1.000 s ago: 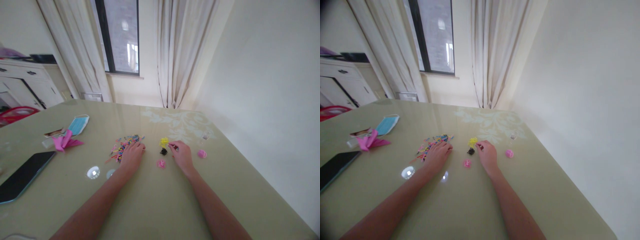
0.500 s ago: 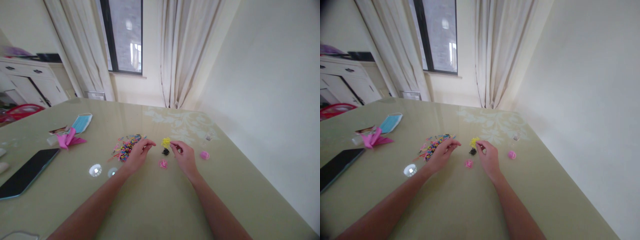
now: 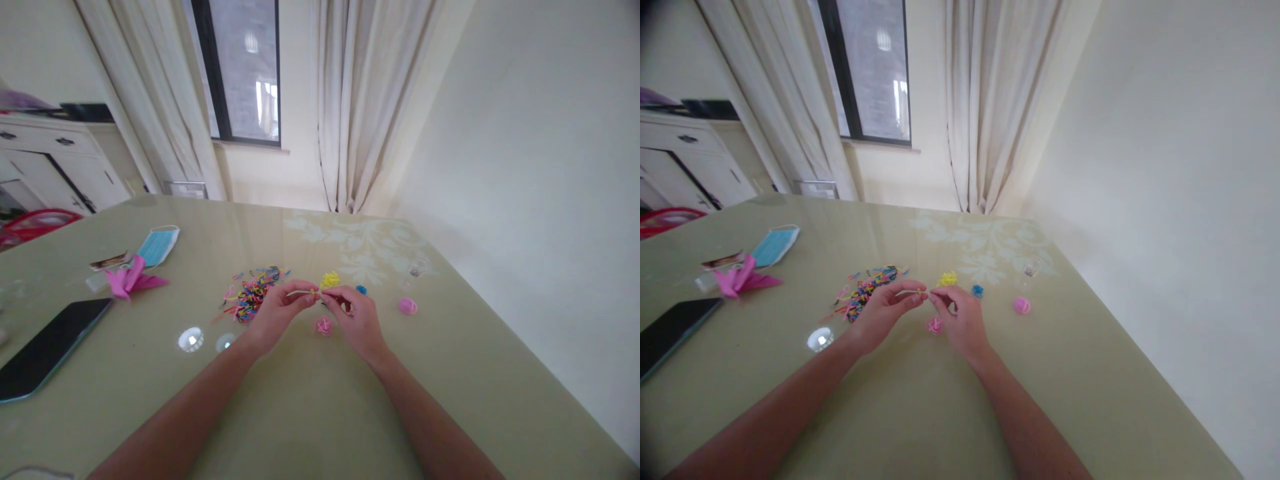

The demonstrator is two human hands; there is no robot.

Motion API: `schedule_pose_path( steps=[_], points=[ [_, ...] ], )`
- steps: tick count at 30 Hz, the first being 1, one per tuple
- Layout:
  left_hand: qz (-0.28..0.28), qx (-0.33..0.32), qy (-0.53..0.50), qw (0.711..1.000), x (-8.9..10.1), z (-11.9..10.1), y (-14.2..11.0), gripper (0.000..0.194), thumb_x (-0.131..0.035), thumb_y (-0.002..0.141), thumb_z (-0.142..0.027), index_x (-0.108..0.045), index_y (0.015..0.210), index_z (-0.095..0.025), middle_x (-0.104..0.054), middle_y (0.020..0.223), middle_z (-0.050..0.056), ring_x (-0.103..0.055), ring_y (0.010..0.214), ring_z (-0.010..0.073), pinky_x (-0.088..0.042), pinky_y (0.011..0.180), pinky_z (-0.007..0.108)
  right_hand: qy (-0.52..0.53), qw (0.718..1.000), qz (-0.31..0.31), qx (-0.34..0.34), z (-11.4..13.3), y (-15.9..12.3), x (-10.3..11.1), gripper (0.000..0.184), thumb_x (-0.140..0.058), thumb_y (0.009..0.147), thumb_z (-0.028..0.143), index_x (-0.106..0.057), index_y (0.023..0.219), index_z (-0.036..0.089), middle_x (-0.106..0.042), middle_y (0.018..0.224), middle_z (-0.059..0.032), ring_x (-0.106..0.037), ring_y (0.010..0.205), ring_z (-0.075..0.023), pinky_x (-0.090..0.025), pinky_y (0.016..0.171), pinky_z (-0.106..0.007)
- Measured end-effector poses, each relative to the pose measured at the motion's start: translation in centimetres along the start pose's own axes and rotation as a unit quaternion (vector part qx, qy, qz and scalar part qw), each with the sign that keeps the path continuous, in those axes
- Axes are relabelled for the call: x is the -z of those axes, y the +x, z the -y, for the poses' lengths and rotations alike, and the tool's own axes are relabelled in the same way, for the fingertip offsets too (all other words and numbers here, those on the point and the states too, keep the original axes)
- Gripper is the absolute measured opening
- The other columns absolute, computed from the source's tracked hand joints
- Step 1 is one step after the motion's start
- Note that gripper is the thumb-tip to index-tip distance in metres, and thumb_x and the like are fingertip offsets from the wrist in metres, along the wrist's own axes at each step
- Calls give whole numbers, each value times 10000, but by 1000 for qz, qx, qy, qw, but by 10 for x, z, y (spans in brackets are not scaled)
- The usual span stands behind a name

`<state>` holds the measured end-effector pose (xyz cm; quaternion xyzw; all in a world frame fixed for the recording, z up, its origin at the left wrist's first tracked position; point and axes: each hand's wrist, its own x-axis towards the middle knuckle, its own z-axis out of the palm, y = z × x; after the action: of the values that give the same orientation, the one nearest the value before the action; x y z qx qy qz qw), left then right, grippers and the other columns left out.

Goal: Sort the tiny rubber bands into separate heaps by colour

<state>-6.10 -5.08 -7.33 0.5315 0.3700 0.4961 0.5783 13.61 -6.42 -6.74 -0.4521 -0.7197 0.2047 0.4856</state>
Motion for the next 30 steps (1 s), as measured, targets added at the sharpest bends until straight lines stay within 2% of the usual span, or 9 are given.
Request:
schedule_pose_path(
  steps=[7, 16, 19, 21, 24, 26, 28, 30],
  points=[
    [-11, -7, 12, 1000, -1, -1, 1, 361, -897, 750, -478, -778, 913, -179, -786, 870, 39, -720, 810, 174, -594, 805, 313, 15, 1000, 0, 3, 8, -1, 0, 171, -760, 941, 386, -816, 991, 233, -785, 818, -39, -662, 660, -167, -513, 669, -292],
    [20, -17, 54, 998, 0, 3, 2, 364, -836, 806, -494, -806, 983, -178, -811, 908, 72, -727, 856, 206, -580, 810, 329, 3, 1000, -5, 16, 11, -1, 1, 134, -703, 949, 299, -810, 892, 241, -776, 780, -32, -637, 647, -166, -498, 670, -299],
    [8, -43, 149, 988, 7, 4, 4, 314, -746, 881, -463, -800, 1034, -195, -817, 990, 82, -733, 904, 232, -579, 840, 360, 31, 999, -11, 0, 12, -1, 4, 138, -711, 943, 308, -809, 884, 231, -763, 765, -29, -608, 635, -160, -468, 631, -289],
    [-46, -80, 301, 949, 16, 4, 6, 246, -642, 950, -382, -797, 1037, -211, -808, 1026, 90, -722, 965, 259, -560, 913, 407, 50, 999, -15, -14, 13, 0, 6, 152, -718, 940, 332, -808, 874, 230, -760, 766, -29, -594, 633, -159, -455, 613, -287],
    [-121, -110, 533, 830, 32, 6, 8, 272, -554, 978, -259, -787, 1113, -227, -769, 1135, 118, -662, 1125, 311, -486, 1043, 480, 70, 996, -34, -39, 15, 2, 11, 176, -722, 935, 360, -801, 858, 224, -754, 757, -30, -586, 631, -159, -449, 609, -286],
    [-118, -91, 618, 772, 41, 8, 9, 308, -567, 979, -278, -765, 1210, -230, -735, 1204, 131, -624, 1188, 337, -463, 1065, 499, 80, 994, -45, -52, 16, 4, 13, 183, -723, 932, 369, -798, 859, 218, -751, 752, -30, -590, 630, -159, -448, 608, -286],
    [-97, -64, 661, 741, 46, 10, 10, 340, -584, 985, -337, -750, 1261, -229, -713, 1224, 138, -610, 1192, 355, -465, 1047, 510, 87, 993, -51, -57, 16, 5, 14, 193, -723, 932, 380, -795, 862, 216, -751, 750, -32, -592, 630, -161, -448, 607, -286],
    [-78, -52, 682, 725, 48, 13, 10, 355, -571, 997, -366, -755, 1266, -225, -698, 1233, 146, -600, 1186, 374, -462, 1030, 530, 90, 993, -52, -57, 15, 5, 14, 196, -725, 932, 388, -793, 864, 218, -750, 753, -33, -591, 631, -162, -448, 608, -286]
  ],
)
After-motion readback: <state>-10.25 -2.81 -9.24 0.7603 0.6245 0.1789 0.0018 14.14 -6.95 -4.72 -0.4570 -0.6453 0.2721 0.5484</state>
